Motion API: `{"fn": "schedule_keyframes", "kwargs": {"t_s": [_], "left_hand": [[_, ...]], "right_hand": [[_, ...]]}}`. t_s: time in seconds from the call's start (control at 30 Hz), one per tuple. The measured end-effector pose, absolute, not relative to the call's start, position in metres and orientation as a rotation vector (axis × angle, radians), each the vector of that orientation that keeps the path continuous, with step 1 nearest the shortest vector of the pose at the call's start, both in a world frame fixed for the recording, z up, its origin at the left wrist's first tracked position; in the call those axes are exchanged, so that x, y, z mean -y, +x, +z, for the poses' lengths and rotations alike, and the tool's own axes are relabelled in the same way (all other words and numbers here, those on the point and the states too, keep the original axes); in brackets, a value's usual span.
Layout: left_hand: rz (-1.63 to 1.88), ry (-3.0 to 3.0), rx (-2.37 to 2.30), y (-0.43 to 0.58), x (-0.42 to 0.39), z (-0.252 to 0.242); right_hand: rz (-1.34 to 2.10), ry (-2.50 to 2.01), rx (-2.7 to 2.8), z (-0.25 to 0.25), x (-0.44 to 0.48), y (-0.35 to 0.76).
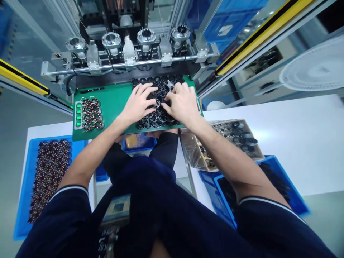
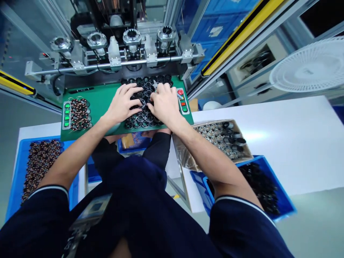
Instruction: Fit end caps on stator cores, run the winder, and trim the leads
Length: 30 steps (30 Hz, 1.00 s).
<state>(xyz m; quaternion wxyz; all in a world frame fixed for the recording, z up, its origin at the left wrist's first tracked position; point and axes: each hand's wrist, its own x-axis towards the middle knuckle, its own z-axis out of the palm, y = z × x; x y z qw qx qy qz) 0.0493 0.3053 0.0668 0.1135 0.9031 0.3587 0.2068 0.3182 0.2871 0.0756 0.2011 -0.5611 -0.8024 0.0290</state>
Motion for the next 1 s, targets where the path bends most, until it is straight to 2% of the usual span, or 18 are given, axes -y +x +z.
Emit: {"fn": "schedule_keyframes", "kwargs": {"t_s": [0.2, 0.33, 0.43, 0.57, 0.67, 0.77, 1.0], "left_hand": [[1.143, 2.374, -1.258, 0.013, -0.271, 0.078], [1.333, 1.982, -1.357, -0.013, -0.237, 0.071], [1.353, 1.71, -1.388, -0.027, -0.21, 0.061], [1.213, 1.643, -1.51, -0.051, -0.17, 0.051], [1.167, 1.671, -1.677, -0.069, -0.144, 0.052], [1.119, 1.749, -1.768, -0.077, -0.133, 0.053], [0.837, 1.915, -1.795, -0.06, -0.168, 0.034]], "right_hand": [[0.173, -1.608, 2.21, 0.08, -0.278, 0.326], [0.306, -1.487, 2.063, 0.078, -0.283, 0.333], [0.38, -1.298, 1.936, 0.091, -0.281, 0.335], [0.462, -1.077, 1.71, 0.121, -0.246, 0.356], [0.369, -1.132, 1.505, 0.129, -0.202, 0.393], [0.252, -1.389, 1.377, 0.11, -0.167, 0.433], [0.299, -1.806, 1.285, 0.013, -0.16, 0.463]]}}
